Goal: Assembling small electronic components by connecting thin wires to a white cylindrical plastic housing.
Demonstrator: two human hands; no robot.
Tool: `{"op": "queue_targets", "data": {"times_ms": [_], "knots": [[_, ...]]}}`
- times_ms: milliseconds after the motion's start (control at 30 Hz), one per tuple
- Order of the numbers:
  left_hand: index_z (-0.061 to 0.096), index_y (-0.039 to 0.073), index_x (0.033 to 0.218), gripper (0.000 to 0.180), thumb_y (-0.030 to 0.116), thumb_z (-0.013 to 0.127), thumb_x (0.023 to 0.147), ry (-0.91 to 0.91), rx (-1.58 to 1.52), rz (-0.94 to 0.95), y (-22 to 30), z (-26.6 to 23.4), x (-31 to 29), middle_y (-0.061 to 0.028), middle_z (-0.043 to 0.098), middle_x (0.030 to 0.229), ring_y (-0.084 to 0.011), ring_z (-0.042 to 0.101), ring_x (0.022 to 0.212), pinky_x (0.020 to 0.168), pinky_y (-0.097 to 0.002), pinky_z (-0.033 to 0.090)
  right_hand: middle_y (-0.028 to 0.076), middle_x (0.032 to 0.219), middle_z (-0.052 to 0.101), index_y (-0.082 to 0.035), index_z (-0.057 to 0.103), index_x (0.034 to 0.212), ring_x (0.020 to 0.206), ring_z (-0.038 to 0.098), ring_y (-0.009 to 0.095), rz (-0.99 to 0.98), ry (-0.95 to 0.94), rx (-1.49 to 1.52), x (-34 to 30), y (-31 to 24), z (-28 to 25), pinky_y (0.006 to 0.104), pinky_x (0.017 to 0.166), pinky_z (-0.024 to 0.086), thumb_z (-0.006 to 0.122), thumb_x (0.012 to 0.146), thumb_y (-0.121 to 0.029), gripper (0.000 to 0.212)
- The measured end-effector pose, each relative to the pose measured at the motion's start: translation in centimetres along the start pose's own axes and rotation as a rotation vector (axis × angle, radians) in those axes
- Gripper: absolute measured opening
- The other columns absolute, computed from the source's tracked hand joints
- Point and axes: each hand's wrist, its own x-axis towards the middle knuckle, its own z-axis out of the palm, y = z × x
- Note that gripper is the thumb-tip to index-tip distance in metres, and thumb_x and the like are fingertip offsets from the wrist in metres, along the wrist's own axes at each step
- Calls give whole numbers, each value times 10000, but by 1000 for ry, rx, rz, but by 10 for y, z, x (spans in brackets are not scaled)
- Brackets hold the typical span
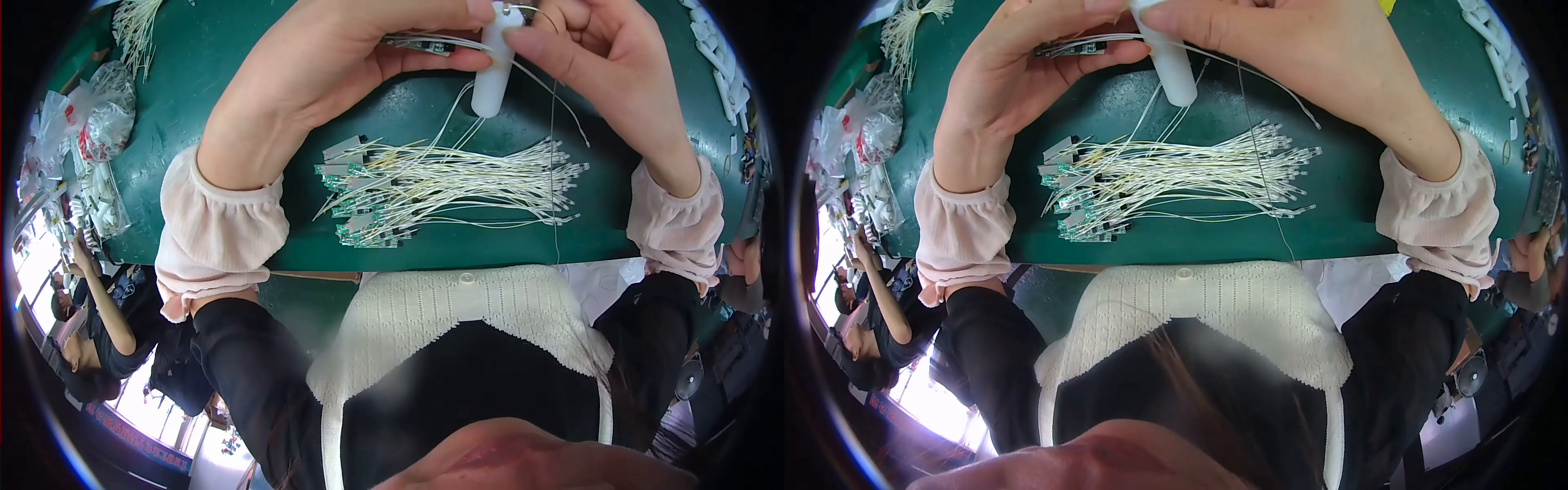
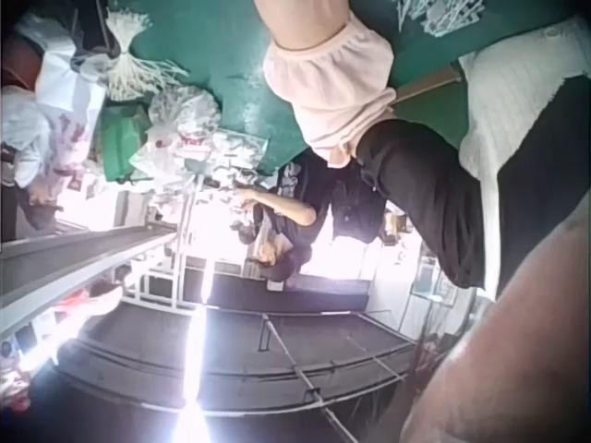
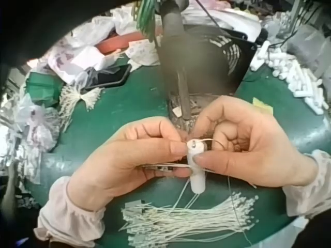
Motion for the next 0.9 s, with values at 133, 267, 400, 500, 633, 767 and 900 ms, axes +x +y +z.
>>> {"op": "queue_targets", "data": {"times_ms": [133,267,400,500,633,767,900], "knots": [[643,10,1004,52,62,637,1003,-31,2,-14,-3,-1,0,-92,708,1099,-137,687,948,891,-289,579,-41,737,577,25,586,1155,578,453,-24,40,-21,-148,-1,-7,5,164,502,292,725,919,55,276],[639,5,1007,23,27,637,999,-1,57,5,-3,4,-4,-100,706,1114,-128,681,966,895,-271,570,-45,736,577,30,614,1123,575,437,-27,52,-24,-93,-1,-4,4,171,498,281,732,911,57,245],[650,-8,992,11,1,653,988,64,230,25,2,7,-7,-94,697,1138,-111,671,971,901,-247,556,-45,735,573,30,614,1126,577,434,-27,30,-29,-103,0,0,3,172,499,280,740,905,56,257],[678,-2,981,78,7,731,924,-511,418,860,-6,-5,18,-79,696,1098,-120,662,943,836,-260,548,-45,734,570,30,613,1128,578,432,-26,4,-42,-107,1,0,5,172,499,280,747,900,55,266],[698,17,982,189,10,798,822,264,1462,491,23,42,-34,-89,677,1005,-181,656,897,756,-293,525,-44,732,566,31,612,1131,580,430,-26,-3,-23,-116,-1,10,-1,172,500,280,755,894,54,278],[706,39,954,242,15,813,738,296,1646,656,7,37,-36,-112,626,920,-280,636,864,711,-321,503,-44,731,562,31,612,1134,582,428,-25,-31,-42,-119,0,11,0,173,500,280,763,888,53,290],[699,37,948,219,11,810,762,311,1570,468,13,40,-35,-88,620,836,-212,625,719,628,-290,484,-44,730,558,31,611,1137,584,425,-25,-50,-49,-127,0,12,0,173,500,280,772,881,52,303]]}}
